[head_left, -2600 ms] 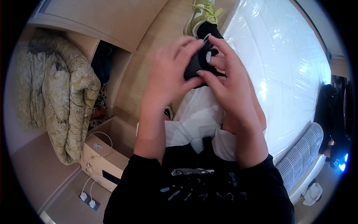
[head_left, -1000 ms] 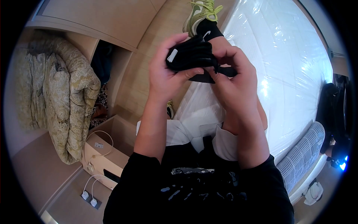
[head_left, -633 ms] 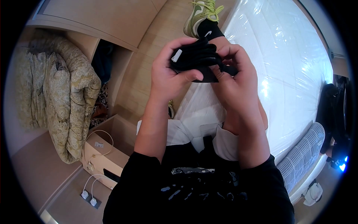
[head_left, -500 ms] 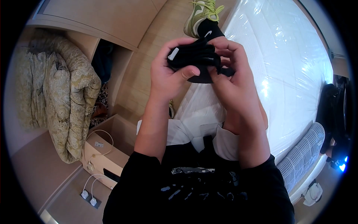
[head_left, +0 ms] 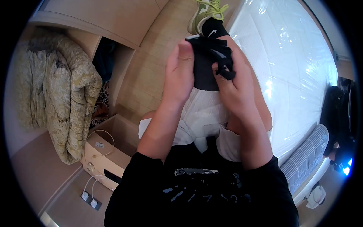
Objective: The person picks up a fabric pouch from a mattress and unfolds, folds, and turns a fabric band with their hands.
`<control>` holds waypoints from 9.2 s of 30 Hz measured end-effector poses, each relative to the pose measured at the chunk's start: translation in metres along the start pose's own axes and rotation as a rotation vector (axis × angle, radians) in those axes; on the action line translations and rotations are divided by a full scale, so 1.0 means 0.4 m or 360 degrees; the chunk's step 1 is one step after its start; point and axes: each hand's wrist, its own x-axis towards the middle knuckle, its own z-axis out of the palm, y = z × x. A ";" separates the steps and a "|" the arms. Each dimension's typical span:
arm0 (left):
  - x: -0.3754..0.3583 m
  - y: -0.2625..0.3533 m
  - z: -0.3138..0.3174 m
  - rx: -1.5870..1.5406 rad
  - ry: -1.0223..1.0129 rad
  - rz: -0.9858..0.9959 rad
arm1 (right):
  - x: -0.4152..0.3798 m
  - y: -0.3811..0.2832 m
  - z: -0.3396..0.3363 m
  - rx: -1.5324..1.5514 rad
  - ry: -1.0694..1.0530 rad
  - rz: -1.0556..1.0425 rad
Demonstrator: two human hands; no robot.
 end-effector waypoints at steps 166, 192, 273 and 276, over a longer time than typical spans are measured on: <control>-0.064 0.115 -0.072 0.0114 -0.0416 0.0976 | -0.040 -0.030 -0.056 -0.0054 -0.0492 0.0324; -0.040 0.011 0.040 0.1162 -0.0068 0.0843 | -0.043 0.001 -0.004 0.0193 0.0252 0.0086; -0.026 0.203 -0.297 -0.0399 0.1258 0.0328 | -0.020 0.038 -0.006 0.0279 -0.1017 0.0630; 0.003 0.144 -0.320 -0.0476 0.1236 0.0251 | -0.024 0.058 0.006 0.0283 -0.0531 0.0807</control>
